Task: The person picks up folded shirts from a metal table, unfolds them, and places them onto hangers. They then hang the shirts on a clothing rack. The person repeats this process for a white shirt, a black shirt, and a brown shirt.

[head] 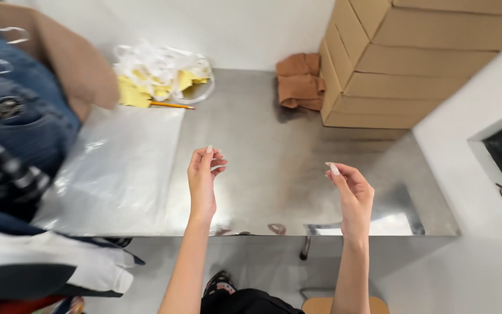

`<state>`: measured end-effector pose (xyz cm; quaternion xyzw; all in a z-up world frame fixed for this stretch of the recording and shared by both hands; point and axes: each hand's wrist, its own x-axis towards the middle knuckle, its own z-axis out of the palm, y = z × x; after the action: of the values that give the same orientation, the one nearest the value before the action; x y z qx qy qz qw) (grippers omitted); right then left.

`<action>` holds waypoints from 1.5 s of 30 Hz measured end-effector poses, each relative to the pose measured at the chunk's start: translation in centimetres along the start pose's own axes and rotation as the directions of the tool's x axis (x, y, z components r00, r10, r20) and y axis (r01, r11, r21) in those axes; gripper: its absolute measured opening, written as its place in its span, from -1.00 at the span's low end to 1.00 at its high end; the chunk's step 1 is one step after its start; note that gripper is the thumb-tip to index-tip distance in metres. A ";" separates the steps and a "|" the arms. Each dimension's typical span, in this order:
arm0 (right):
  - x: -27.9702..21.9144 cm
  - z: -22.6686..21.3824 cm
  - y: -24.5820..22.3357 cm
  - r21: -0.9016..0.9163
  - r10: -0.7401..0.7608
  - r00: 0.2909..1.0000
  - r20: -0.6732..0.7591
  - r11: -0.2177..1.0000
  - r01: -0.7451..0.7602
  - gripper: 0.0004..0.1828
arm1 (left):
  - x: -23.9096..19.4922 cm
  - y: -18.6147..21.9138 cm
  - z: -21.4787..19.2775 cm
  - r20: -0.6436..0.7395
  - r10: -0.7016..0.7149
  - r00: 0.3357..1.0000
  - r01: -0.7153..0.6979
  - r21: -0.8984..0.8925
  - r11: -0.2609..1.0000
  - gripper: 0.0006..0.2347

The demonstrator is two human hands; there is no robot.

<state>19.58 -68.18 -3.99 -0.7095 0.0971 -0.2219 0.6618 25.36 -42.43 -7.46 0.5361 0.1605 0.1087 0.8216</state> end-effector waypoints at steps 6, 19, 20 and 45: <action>7.2 -0.2 7.9 0.025 0.135 0.990 0.034 0.990 -0.136 -0.77 | 4.4 -3.5 5.3 0.054 -0.082 0.995 0.081 0.021 0.996 -0.86; 32.5 12.6 29.5 0.323 0.702 0.627 0.337 0.540 -0.777 -0.61 | 20.4 -11.2 13.6 0.102 -0.222 0.970 0.224 0.000 0.975 -0.88; 33.8 13.5 29.4 0.385 0.726 0.585 0.361 0.456 -0.803 -0.40 | 21.1 -11.9 13.8 0.103 -0.250 0.963 0.251 0.003 0.968 -0.87; 22.5 17.9 8.9 -0.090 0.513 0.857 0.051 0.857 -0.508 0.34 | 17.9 -6.0 13.7 0.298 -0.228 0.927 0.081 0.433 0.898 -0.11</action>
<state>48.80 -62.81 -9.03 -0.6896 0.2655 -0.0089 0.6737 47.19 -50.18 -10.43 0.6933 0.0777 -0.0889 0.7109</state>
